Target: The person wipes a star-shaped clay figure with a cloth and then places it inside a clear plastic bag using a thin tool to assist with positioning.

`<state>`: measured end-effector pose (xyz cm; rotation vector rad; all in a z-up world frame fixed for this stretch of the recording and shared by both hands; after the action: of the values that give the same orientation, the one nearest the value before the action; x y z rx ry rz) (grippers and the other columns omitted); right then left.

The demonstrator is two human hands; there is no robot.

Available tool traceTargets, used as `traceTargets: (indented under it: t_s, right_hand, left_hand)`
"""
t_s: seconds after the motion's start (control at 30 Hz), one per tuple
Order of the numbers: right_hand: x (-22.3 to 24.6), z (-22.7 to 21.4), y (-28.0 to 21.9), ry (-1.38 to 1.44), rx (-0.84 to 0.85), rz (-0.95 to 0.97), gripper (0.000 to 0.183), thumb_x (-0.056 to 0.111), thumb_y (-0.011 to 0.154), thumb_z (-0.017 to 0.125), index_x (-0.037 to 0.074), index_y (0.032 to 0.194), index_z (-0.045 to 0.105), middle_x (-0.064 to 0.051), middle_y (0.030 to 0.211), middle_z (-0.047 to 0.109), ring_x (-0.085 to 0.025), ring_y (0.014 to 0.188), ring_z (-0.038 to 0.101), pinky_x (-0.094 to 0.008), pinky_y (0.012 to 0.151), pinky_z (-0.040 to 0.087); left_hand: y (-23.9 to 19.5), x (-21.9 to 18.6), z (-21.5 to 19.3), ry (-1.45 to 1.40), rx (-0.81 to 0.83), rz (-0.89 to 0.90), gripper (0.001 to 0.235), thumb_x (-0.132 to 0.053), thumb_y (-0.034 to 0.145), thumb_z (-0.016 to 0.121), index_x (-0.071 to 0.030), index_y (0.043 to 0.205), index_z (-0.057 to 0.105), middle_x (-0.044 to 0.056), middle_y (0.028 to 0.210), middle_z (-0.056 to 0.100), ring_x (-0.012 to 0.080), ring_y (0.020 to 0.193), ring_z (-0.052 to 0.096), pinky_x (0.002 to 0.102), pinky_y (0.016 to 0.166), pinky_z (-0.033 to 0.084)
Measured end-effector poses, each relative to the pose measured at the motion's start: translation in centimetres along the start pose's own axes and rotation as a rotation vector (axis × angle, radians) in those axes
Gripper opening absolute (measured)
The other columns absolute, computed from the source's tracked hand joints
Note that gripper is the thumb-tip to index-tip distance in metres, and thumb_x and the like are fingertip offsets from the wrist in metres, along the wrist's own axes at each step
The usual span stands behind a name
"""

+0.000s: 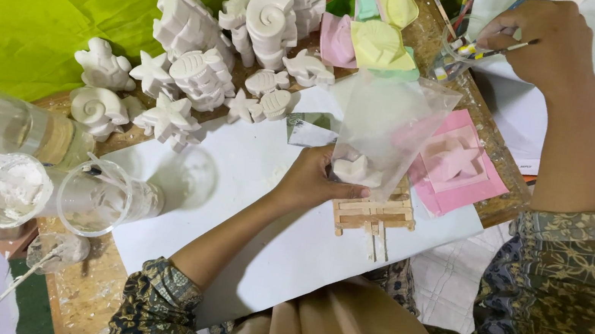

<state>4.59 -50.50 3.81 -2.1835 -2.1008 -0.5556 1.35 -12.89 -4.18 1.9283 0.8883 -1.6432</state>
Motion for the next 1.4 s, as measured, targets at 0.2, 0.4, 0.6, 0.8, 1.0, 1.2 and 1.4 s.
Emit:
traceTargets:
  t_s: [0.2,0.4,0.6,0.8,1.0,1.2,1.4]
  right_hand:
    - [-1.9,-1.2,-0.2,0.058,-0.062,-0.107,0.014,-0.004,0.118,0.073,0.005,0.11,0.08,-0.006,0.103,0.076,-0.02,0.097,0.066,-0.034,0.073,0.043]
    - [0.3,-5.2,-2.9,0.291,-0.213,0.189,0.014,0.018,0.137,0.064,0.011,0.128,0.073,-0.003,0.109,0.07,-0.014,0.085,0.058,-0.033,0.071,0.042]
    - [11.2,-9.3,-3.9,0.323,0.044,-0.207,0.01,-0.002,0.125,0.065,-0.003,0.118,0.073,-0.007,0.09,0.064,-0.015,0.082,0.053,-0.028,0.072,0.033]
    - [15.2,-8.9,-1.9,0.108,0.167,-0.464,0.014,0.017,0.107,0.069,0.011,0.106,0.081,-0.004,0.09,0.065,-0.02,0.083,0.059,-0.035,0.075,0.041]
    - [18.2,-7.7,-0.1,0.01,0.255,-0.58,0.018,0.022,0.102,0.066,0.011,0.103,0.081,-0.002,0.095,0.08,-0.018,0.086,0.075,-0.038,0.072,0.055]
    - [21.9,-7.0,0.9,-0.032,0.371,-0.422,0.02,0.034,0.091,0.079,0.019,0.103,0.085,-0.004,0.057,0.071,-0.013,0.05,0.054,-0.033,0.055,0.037]
    - [24.8,-6.8,1.4,-0.004,0.473,-0.379,0.02,0.028,0.088,0.08,0.017,0.104,0.087,-0.011,0.042,0.068,-0.014,0.035,0.039,-0.032,0.044,0.032]
  left_hand:
    - [-0.1,-0.2,0.1,-0.053,0.029,-0.006,0.038,-0.03,0.073,0.092,-0.017,0.103,0.072,-0.014,0.076,0.041,0.0023,0.06,0.026,0.019,0.054,0.018]
    - [-0.2,-0.2,-0.3,-0.006,0.021,0.008,0.04,-0.031,0.075,0.092,-0.017,0.108,0.074,-0.013,0.078,0.043,0.0029,0.057,0.025,0.019,0.053,0.019]
    - [-0.6,0.2,-0.5,-0.019,-0.003,-0.022,0.038,-0.032,0.073,0.093,-0.017,0.099,0.069,-0.012,0.07,0.033,0.0035,0.06,0.026,0.02,0.055,0.02]
    - [-1.8,-0.5,-1.6,-0.026,-0.019,0.007,0.034,-0.032,0.074,0.092,-0.017,0.089,0.065,-0.012,0.071,0.036,0.0029,0.061,0.027,0.02,0.055,0.019]
    - [-3.2,-0.2,-3.3,0.072,-0.076,-0.011,0.053,-0.039,0.072,0.09,-0.016,0.117,0.075,-0.011,0.069,0.029,0.0036,0.058,0.024,0.021,0.053,0.018]
    - [-5.2,-0.1,-5.4,0.123,-0.124,-0.028,0.047,-0.039,0.075,0.089,-0.018,0.115,0.076,-0.011,0.062,0.033,0.0033,0.057,0.027,0.021,0.053,0.022]
    - [-7.0,1.0,-6.9,0.094,-0.177,-0.079,0.045,-0.034,0.074,0.091,-0.019,0.113,0.075,-0.011,0.061,0.03,0.0037,0.056,0.025,0.022,0.054,0.018]
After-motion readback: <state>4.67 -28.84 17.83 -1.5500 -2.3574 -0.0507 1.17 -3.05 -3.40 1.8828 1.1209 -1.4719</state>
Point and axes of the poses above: each hand's wrist, its own y-axis towards the middle knuckle, its own z-axis out of the palm, x = y × z, the point moved 1 cm from there along y, towards the middle knuckle
